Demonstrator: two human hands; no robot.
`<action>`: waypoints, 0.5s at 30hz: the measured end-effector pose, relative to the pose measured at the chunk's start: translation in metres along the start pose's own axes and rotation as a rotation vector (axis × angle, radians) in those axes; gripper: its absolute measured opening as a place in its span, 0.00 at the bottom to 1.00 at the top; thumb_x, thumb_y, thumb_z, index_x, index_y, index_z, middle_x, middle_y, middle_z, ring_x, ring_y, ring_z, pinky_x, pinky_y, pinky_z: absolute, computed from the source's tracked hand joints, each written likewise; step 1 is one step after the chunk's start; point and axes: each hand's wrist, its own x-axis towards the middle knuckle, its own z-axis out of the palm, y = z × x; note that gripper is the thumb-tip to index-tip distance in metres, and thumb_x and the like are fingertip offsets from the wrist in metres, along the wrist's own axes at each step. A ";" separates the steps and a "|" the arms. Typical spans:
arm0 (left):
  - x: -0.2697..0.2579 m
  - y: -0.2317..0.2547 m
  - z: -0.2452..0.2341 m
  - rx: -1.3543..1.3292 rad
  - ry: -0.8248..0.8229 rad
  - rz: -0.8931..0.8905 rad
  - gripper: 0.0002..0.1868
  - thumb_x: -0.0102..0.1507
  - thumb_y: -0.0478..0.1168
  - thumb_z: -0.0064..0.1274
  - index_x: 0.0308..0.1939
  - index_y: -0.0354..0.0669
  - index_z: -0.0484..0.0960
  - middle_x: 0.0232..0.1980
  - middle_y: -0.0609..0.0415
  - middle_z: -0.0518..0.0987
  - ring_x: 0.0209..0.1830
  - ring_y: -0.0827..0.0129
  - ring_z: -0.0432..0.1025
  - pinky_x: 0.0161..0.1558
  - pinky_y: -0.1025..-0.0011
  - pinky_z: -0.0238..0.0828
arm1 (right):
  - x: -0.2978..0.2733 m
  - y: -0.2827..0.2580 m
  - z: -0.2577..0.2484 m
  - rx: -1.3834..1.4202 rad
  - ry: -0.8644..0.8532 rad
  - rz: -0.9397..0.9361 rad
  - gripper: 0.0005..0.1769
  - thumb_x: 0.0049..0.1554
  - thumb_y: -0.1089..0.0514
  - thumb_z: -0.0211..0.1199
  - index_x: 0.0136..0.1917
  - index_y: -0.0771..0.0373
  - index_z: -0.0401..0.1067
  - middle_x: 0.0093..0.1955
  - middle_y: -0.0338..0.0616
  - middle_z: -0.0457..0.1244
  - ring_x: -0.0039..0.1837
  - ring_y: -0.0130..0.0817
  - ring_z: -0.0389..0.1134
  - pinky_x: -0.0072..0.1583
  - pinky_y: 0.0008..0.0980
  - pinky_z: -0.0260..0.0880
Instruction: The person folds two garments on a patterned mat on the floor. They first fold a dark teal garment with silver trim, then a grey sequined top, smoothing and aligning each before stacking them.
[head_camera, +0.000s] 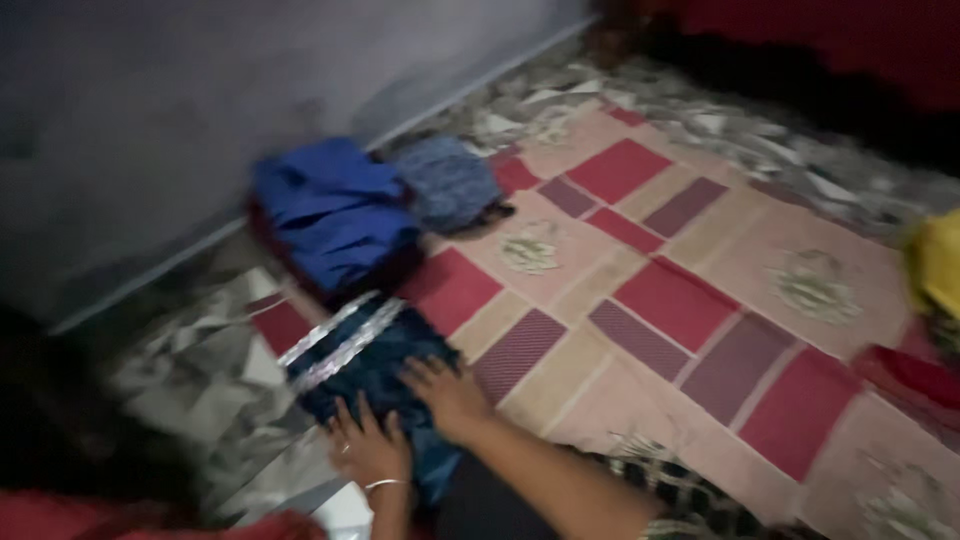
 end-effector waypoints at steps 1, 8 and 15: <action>0.005 0.005 -0.006 0.142 -0.132 0.044 0.37 0.65 0.61 0.44 0.77 0.58 0.61 0.83 0.53 0.53 0.82 0.53 0.47 0.70 0.34 0.44 | -0.001 -0.001 0.001 0.009 -0.008 0.025 0.40 0.54 0.59 0.53 0.80 0.52 0.55 0.84 0.43 0.45 0.81 0.49 0.48 0.74 0.68 0.42; 0.008 0.065 -0.055 -0.057 0.053 0.321 0.35 0.69 0.54 0.37 0.80 0.48 0.62 0.86 0.49 0.53 0.86 0.50 0.46 0.74 0.28 0.35 | -0.023 -0.012 -0.014 0.254 0.307 0.195 0.30 0.62 0.50 0.50 0.76 0.61 0.63 0.81 0.49 0.55 0.81 0.48 0.53 0.75 0.65 0.46; -0.007 0.161 -0.121 -0.184 0.001 0.514 0.35 0.73 0.56 0.33 0.80 0.40 0.60 0.86 0.46 0.53 0.86 0.47 0.42 0.73 0.28 0.29 | -0.075 0.022 -0.085 0.305 0.476 0.403 0.27 0.67 0.48 0.47 0.73 0.64 0.65 0.78 0.50 0.59 0.81 0.48 0.55 0.77 0.64 0.47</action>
